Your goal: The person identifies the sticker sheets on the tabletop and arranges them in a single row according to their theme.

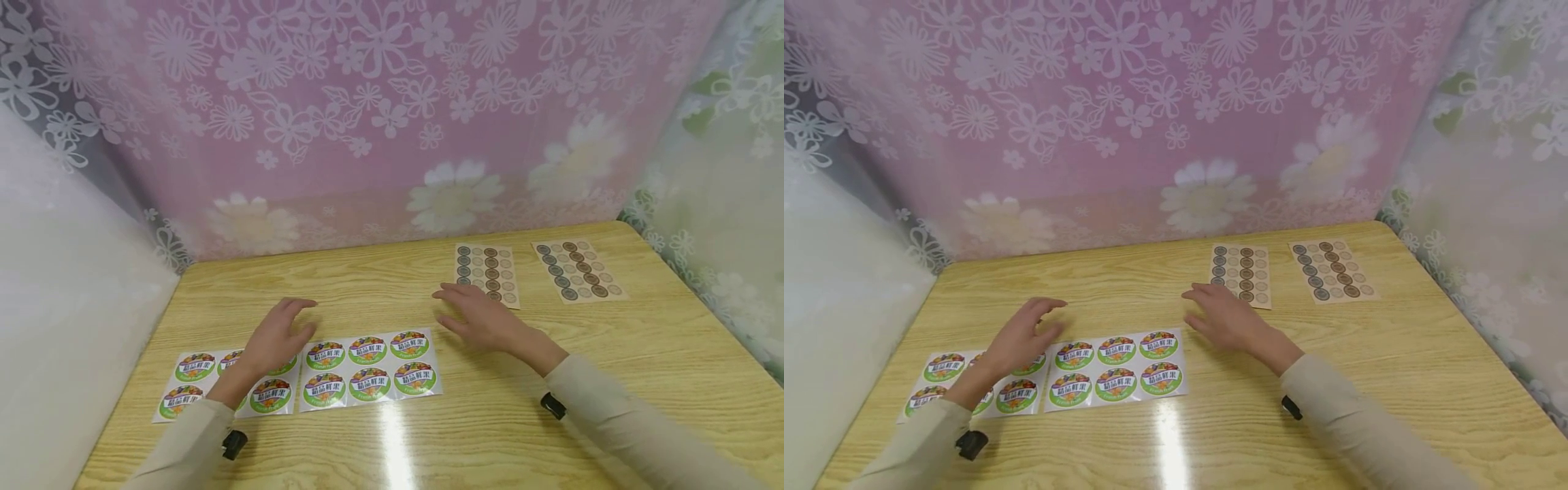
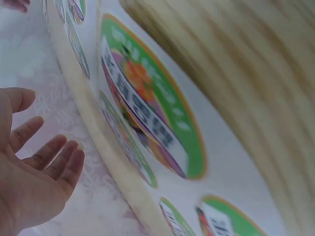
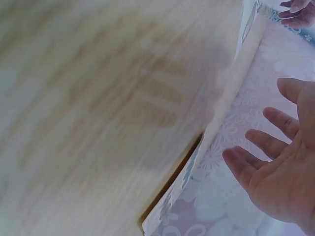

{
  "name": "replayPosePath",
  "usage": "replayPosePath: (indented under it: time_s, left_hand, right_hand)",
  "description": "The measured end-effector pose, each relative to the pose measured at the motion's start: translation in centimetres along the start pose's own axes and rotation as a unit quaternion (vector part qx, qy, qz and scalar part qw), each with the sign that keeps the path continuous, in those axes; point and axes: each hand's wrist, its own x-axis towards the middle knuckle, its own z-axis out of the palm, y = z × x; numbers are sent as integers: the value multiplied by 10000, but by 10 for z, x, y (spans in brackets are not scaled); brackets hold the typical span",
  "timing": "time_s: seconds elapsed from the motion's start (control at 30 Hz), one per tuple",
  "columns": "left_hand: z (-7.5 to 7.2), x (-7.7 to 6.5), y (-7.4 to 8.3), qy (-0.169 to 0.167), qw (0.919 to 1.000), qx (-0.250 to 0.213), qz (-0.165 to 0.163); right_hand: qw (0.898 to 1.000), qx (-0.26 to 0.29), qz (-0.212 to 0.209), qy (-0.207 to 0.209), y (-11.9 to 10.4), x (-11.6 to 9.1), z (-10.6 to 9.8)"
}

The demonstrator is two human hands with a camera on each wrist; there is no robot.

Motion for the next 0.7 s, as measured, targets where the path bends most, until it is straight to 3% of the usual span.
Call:
replayPosePath:
  time_s: [0.33,0.7]
  left_hand:
    - [11,17,21,261,9909,1126,695]
    - [26,41,46,79,9821,1620,963]
  right_hand:
    - [9966,-785,-251,7,17,4,-12]
    - [9937,-1116,77,-108,38,0,-24]
